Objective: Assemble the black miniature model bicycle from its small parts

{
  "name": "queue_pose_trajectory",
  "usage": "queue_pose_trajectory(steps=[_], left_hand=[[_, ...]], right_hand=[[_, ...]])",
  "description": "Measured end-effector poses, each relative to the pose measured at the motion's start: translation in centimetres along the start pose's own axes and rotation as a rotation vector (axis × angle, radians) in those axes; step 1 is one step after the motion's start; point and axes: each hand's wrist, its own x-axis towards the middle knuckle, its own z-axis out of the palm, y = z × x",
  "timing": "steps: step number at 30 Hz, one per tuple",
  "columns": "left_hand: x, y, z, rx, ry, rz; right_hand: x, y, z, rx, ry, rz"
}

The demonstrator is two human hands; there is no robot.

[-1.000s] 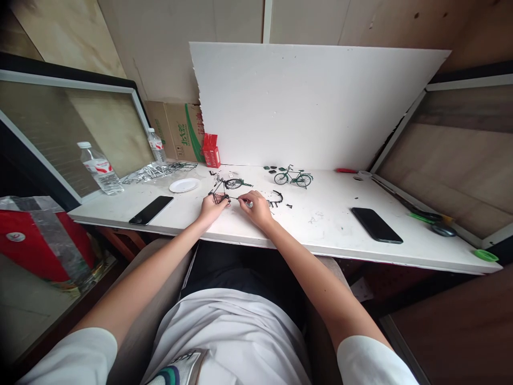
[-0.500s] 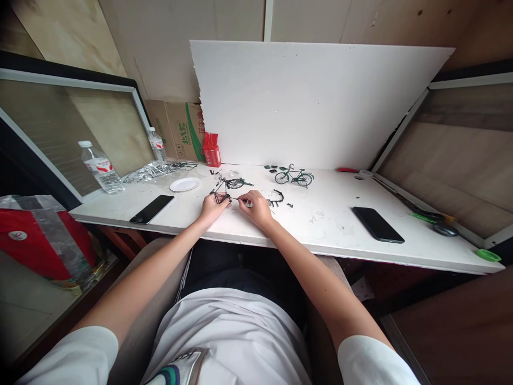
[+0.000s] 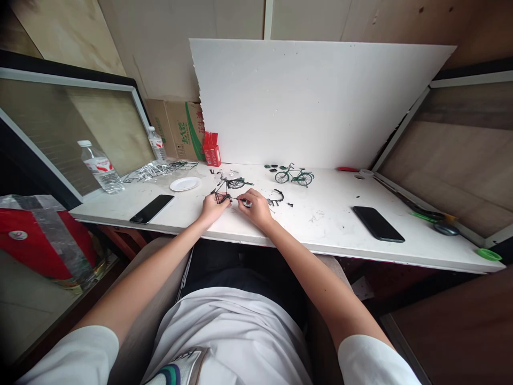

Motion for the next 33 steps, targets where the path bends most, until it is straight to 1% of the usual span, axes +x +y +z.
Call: queue_pose_trajectory(steps=[4, 9, 21, 33], left_hand=[[-0.1, 0.3, 0.0, 0.010, 0.009, -0.010], [-0.3, 0.5, 0.0, -0.010, -0.004, -0.017], [-0.6, 1.2, 0.1, -0.051, -0.010, -0.046], [-0.4, 0.5, 0.0, -0.025, -0.023, -0.017]], right_hand=[[-0.1, 0.2, 0.2, 0.003, 0.017, -0.058], [-0.1, 0.1, 0.2, -0.010, 0.026, -0.087], [-0.1, -0.5, 0.0, -0.042, 0.038, -0.054], [-0.1, -0.4, -0.1, -0.029, 0.031, -0.045]])
